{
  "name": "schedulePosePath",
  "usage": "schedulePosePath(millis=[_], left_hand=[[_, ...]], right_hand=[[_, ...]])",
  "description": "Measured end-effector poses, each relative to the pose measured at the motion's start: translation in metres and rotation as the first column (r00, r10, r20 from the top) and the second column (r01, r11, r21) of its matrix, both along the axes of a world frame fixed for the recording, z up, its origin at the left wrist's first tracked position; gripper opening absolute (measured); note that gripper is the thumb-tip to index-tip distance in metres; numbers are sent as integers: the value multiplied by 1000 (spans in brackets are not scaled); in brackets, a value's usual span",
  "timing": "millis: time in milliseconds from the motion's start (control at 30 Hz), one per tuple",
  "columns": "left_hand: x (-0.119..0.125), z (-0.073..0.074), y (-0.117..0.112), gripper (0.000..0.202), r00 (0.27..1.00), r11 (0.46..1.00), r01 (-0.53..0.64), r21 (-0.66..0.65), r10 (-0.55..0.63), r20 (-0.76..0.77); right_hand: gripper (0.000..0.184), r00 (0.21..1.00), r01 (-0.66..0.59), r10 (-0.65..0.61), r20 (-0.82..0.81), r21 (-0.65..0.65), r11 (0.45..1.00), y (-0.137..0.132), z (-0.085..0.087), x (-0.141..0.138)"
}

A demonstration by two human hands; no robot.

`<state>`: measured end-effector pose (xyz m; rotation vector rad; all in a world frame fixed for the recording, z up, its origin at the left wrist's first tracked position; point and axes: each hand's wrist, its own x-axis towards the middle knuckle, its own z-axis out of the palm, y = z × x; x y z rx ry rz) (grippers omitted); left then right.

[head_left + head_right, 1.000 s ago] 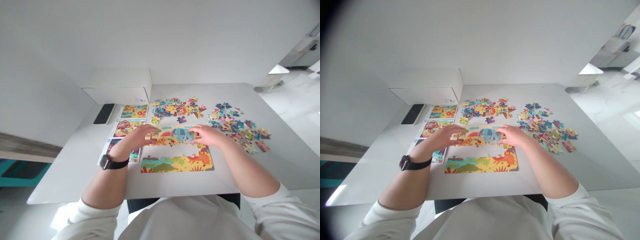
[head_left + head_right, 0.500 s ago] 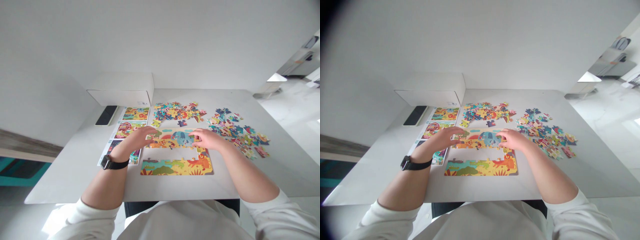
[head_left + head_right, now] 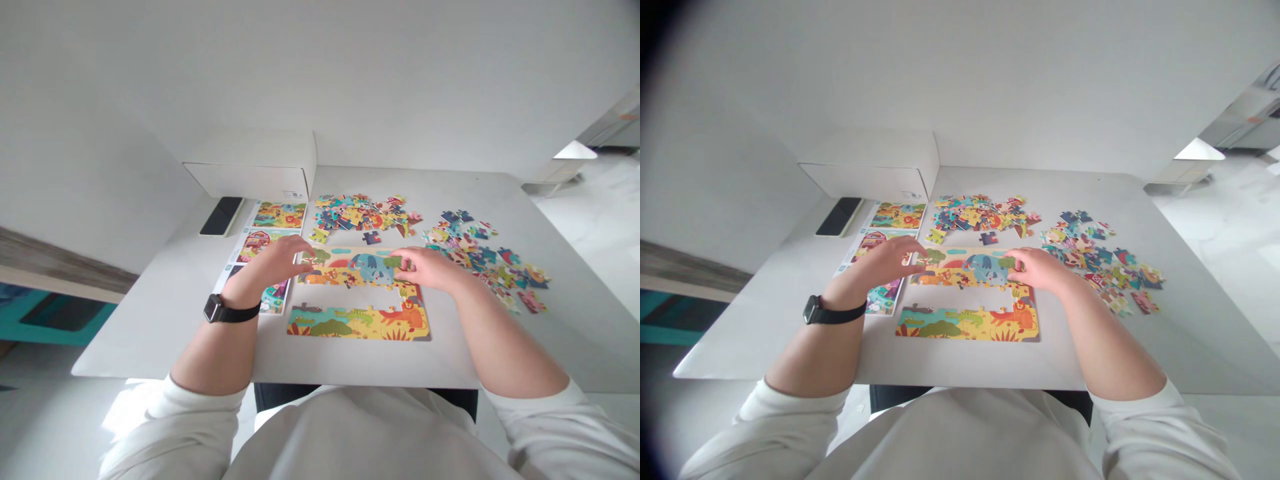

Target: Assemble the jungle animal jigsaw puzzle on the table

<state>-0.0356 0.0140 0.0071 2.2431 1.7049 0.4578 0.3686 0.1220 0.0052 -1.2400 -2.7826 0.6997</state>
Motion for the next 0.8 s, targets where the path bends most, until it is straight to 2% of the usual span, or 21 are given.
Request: schedulePosePath(millis=[67,167,267,333,400,500,667,800], left_hand=[[13,-2,-5,46,991,991,137,-15,-137,-9],[37,-3,-17,81,974,974,226,-32,-227,-24],[57,-4,-30,110,959,964,257,-64,-263,-103],[65,-5,-35,110,954,966,238,-98,-251,-165],[69,-7,-36,107,948,964,228,-133,-251,-194],[69,-9,-35,105,940,955,246,-168,-277,-200],[68,-8,-34,109,927,948,255,-188,-295,-230],[69,-9,-35,113,928,952,243,-185,-284,-242]], right_hand=[[57,999,-7,8,39,-18,1000,-3,6,-2],[68,996,-30,33,79,-42,999,-12,16,-5],[91,987,-26,36,157,-68,997,-28,24,-9],[108,969,-22,40,246,-74,997,-39,25,-14],[118,943,-24,50,328,-83,996,-48,24,-19],[119,920,-28,60,387,-87,996,-54,22,-25],[115,923,-33,71,377,-106,994,-55,23,-27],[119,921,-14,61,385,-124,992,-55,26,-29]])
